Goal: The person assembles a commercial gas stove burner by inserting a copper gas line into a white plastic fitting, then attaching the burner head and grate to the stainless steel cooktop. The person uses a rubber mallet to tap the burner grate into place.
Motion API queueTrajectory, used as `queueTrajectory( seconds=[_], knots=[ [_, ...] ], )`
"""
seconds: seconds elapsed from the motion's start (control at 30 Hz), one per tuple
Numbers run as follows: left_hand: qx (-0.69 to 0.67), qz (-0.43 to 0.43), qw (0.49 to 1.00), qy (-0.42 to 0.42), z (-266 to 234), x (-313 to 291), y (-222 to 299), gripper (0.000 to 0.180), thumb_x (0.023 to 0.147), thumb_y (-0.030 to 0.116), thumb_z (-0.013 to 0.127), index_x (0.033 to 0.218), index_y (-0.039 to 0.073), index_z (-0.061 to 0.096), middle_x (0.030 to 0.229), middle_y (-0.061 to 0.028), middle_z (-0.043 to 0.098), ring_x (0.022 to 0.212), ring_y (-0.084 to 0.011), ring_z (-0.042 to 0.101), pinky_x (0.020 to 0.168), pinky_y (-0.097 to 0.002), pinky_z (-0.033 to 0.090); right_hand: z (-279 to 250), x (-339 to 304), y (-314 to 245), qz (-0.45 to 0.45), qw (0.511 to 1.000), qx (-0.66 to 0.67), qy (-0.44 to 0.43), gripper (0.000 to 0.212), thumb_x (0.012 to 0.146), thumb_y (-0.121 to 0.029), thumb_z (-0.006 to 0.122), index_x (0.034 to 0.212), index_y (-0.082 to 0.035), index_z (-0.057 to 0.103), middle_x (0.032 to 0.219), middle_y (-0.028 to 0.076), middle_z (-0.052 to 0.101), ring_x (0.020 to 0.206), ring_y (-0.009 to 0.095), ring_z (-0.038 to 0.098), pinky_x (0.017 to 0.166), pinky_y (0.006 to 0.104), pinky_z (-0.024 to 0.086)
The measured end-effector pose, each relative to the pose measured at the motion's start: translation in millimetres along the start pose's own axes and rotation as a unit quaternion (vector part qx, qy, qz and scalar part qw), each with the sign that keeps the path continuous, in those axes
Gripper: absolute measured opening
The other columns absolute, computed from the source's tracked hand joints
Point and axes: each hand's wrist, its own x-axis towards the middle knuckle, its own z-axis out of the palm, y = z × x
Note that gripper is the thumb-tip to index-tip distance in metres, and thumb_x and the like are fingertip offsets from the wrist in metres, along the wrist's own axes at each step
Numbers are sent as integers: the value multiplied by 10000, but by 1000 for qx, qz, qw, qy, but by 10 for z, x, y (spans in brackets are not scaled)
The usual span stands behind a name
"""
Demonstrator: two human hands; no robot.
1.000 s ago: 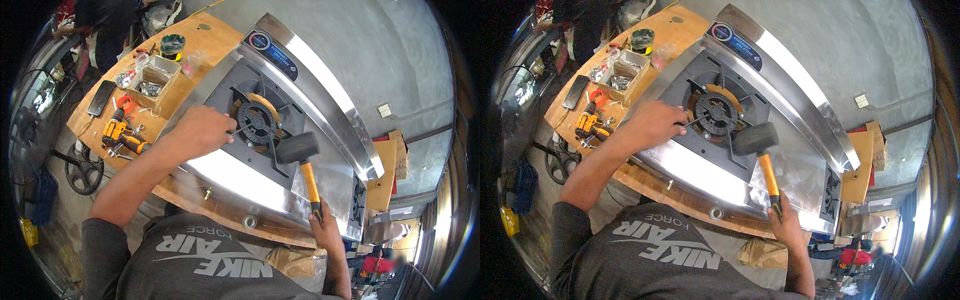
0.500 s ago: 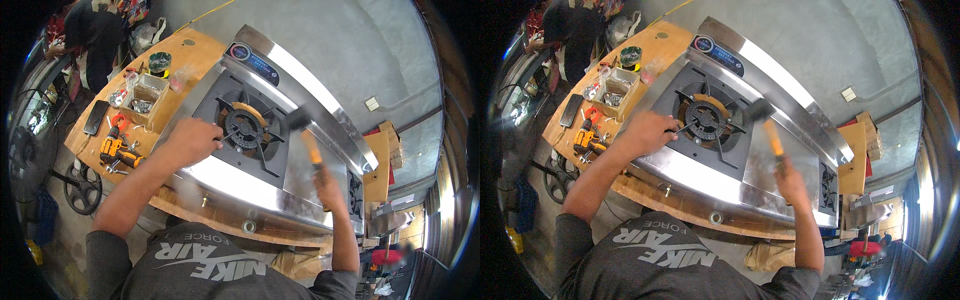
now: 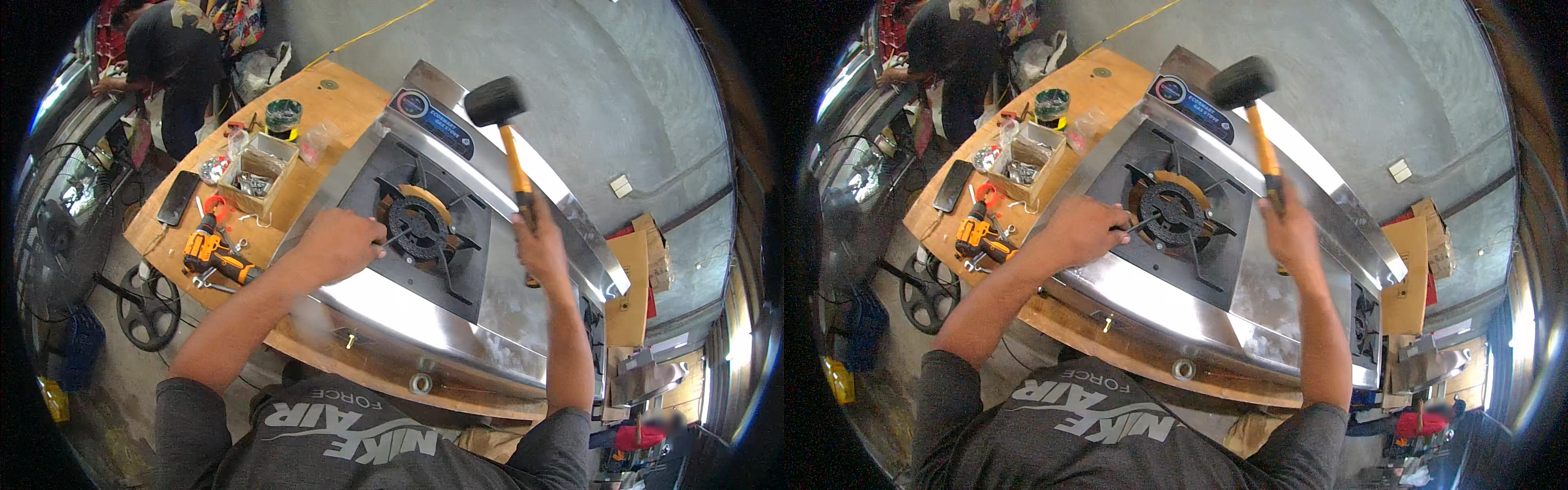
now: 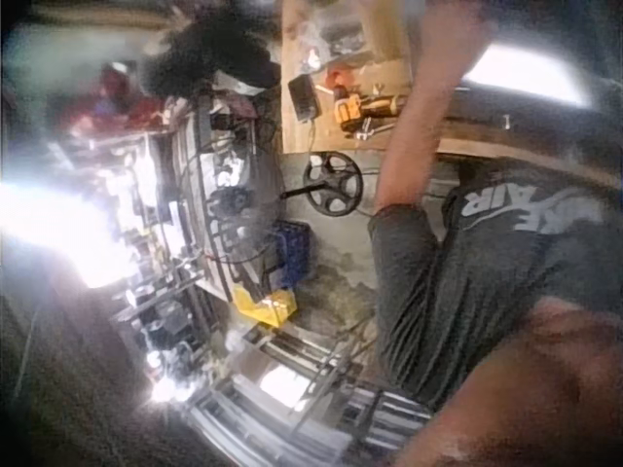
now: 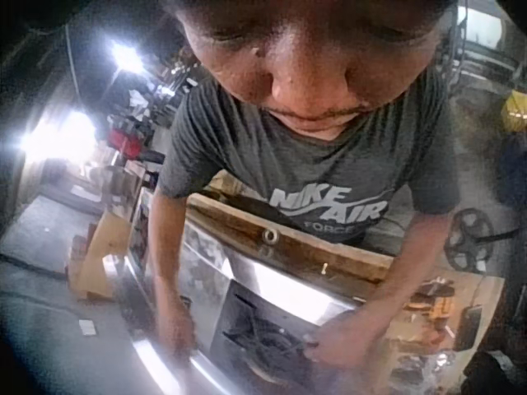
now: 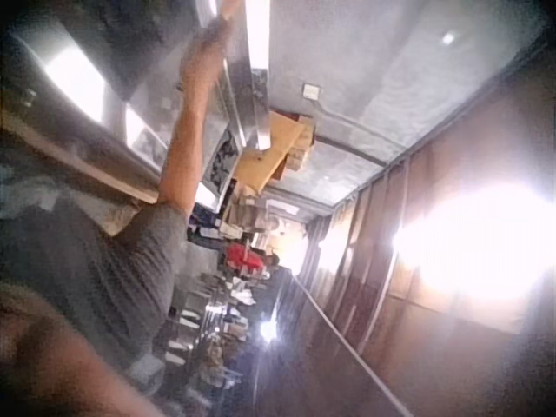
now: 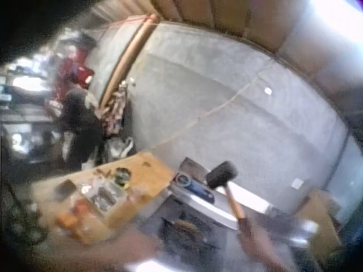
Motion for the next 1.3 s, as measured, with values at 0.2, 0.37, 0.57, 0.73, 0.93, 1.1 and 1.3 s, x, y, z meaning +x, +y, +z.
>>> queueTrajectory(
  seconds=[0.2, 0.37, 0.57, 0.73, 0.93, 1.1, 1.3],
  knots=[
    [-8, 17, 999, 35, 3, -16, -24, 237, 908, 329, 638, 957, 110, 717, 933, -139, 710, 933, -358, 677, 826, -491, 525, 260, 168, -425, -5, 977, -63, -203, 622, 938, -281, 623, 1492, -100, 408, 1198, 294, 643, 1092, 475, 625, 948, 517, 489],
    [-10, 9, 1000, 28, 13, -19, 22, 242, 912, 326, 631, 964, 106, 716, 942, -142, 712, 934, -359, 676, 828, -490, 523, 2, 153, -484, 4, 996, -16, -86, 621, 937, -258, 632, 1500, -135, 402, 1149, 287, 666, 1076, 459, 642, 915, 501, 495],
    [-13, 1, 1000, 18, -5, -16, 45, 241, 909, 326, 632, 968, 109, 717, 946, -135, 714, 940, -360, 675, 837, -487, 524, 309, 510, -518, -26, 999, -31, -9, 619, 959, -244, 618, 1513, -92, 387, 959, 194, 677, 831, 301, 667, 728, 391, 531],
    [-7, 8, 1000, 17, -53, -10, 16, 239, 906, 328, 634, 969, 113, 716, 946, -137, 713, 925, -360, 678, 827, -492, 526, 248, 638, -769, 76, 963, 44, -257, 609, 950, -259, 606, 1513, -151, 402, 1084, 298, 680, 1014, 461, 664, 870, 487, 519],
    [-1, 42, 998, 46, 108, -48, -26, 252, 918, 328, 630, 905, 82, 685, 909, -149, 706, 897, -355, 686, 795, -498, 529, 98, 861, -793, -59, 997, 40, -31, 616, 945, -263, 607, 1509, -137, 393, 1170, 280, 666, 1102, 452, 639, 934, 477, 505],
    [22, 35, 999, 25, 103, -3, -24, 242, 911, 340, 636, 923, 102, 680, 922, -156, 719, 819, -387, 689, 745, -509, 535, 658, 842, -573, -85, 963, -160, -198, 710, 915, -274, 574, 1555, -133, 302, 1160, 357, 632, 1123, 476, 617, 987, 517, 464],
    [12, 48, 998, 47, 88, -12, -30, 245, 916, 324, 631, 907, 83, 670, 785, -159, 687, 778, -386, 685, 721, -517, 526, 498, 947, -601, -68, 980, -72, -170, 689, 902, -265, 633, 1528, -142, 374, 1239, 305, 626, 1159, 464, 602, 997, 501, 466]
  ],
)
